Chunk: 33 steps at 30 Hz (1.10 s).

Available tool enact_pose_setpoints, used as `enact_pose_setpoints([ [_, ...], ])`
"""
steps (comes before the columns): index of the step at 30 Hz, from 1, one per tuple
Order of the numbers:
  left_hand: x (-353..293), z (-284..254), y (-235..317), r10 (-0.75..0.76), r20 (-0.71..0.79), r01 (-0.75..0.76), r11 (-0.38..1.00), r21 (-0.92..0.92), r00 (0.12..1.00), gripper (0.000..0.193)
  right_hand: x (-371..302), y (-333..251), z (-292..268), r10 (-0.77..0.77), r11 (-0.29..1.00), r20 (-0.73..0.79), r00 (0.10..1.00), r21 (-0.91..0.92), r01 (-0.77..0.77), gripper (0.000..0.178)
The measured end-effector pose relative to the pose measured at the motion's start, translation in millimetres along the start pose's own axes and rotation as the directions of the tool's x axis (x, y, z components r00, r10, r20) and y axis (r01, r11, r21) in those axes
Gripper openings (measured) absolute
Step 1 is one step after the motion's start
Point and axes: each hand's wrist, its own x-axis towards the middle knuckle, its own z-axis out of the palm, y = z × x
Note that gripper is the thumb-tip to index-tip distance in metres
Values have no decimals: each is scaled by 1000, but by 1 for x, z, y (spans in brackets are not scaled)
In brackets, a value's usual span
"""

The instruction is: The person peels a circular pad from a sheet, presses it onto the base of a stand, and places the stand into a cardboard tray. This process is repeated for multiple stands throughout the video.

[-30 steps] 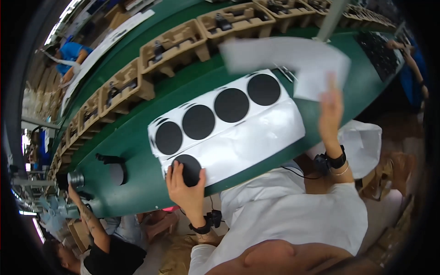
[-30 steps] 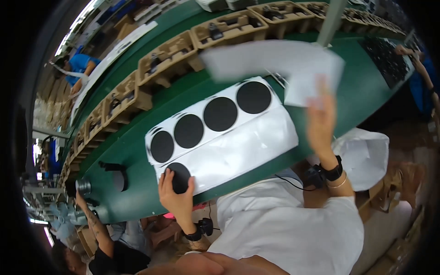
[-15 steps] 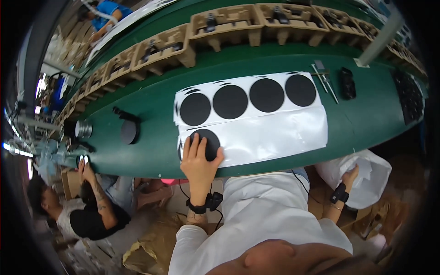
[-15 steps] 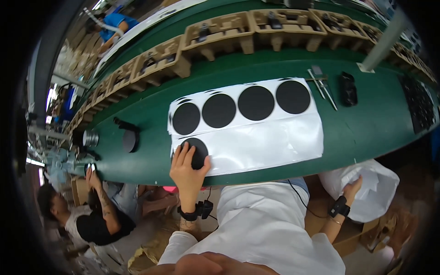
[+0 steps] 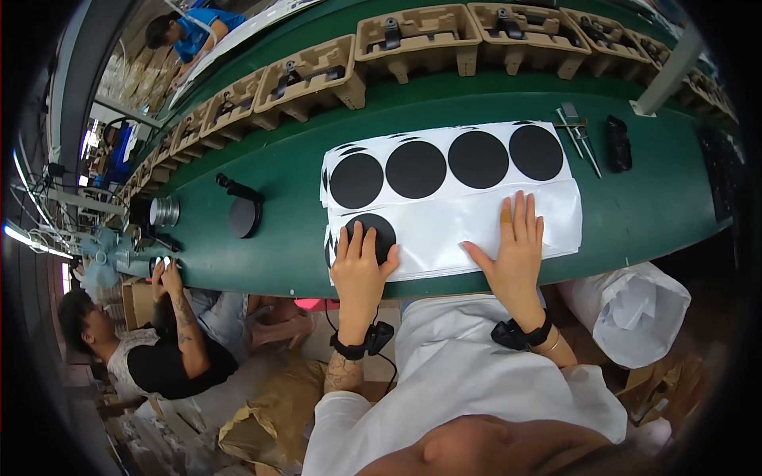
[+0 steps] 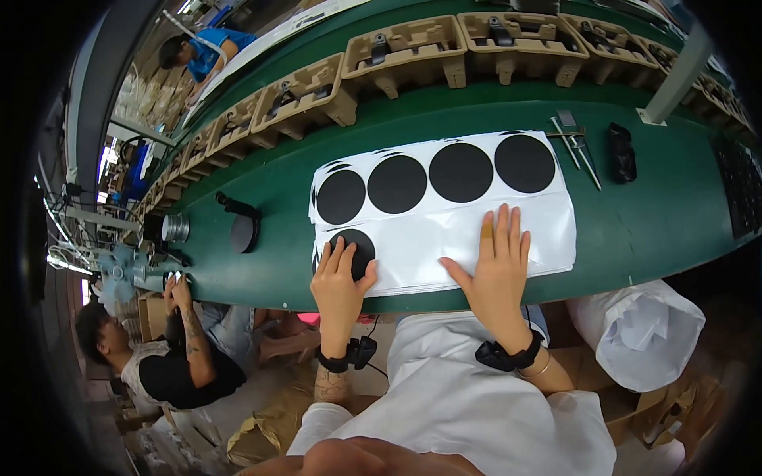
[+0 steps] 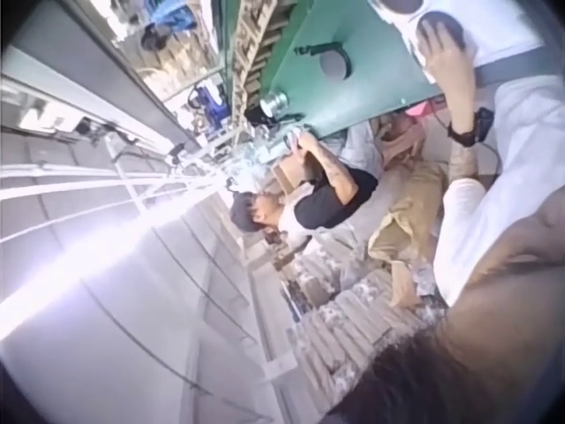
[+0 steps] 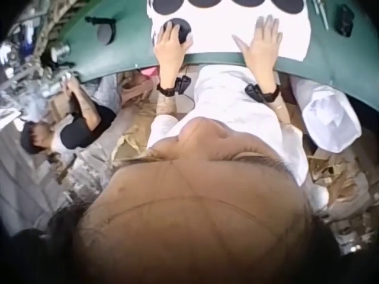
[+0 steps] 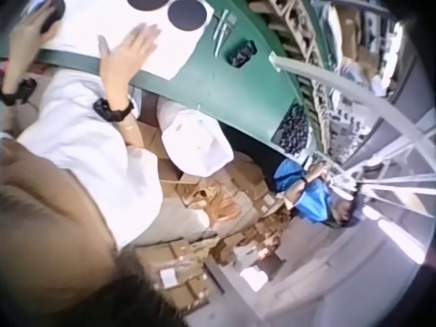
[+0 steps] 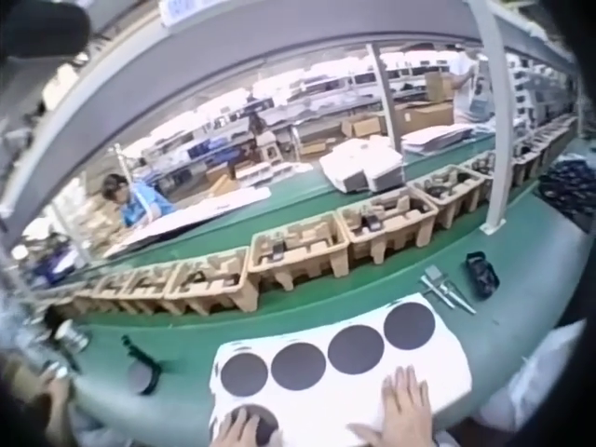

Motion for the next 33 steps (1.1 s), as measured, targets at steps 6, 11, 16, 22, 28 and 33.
enact_pose_setpoints([
  [6, 6, -27, -11, 81, 117, -78, 996, -33, 990, 17, -8, -5, -5, -16, 1000, -49, 999, 17, 17, 56],
  [11, 17, -65, -54, -403, 51, 360, 746, -560, 914, 32, -19, 4, -2, 41, 958, -157, 987, 288, 6, 26],
  [16, 11, -72, -66, -595, -252, 275, 653, -706, 764, 35, -24, 66, -50, 547, 814, -505, 667, 509, -282, 20],
  [22, 5, -55, -66, -781, -51, 264, 271, -926, 622, 33, -177, 310, -65, 408, 659, -909, -88, 360, -660, 47],
  [28, 22, -19, -60, -701, 203, 248, -39, -968, 684, 31, -390, 480, -71, 828, 420, -320, 460, -190, -887, 56],
  [33, 4, -43, -32, -734, 99, 312, 159, -937, 672, 33, -249, 397, -38, 816, 114, -475, 330, -426, -897, 56],
])
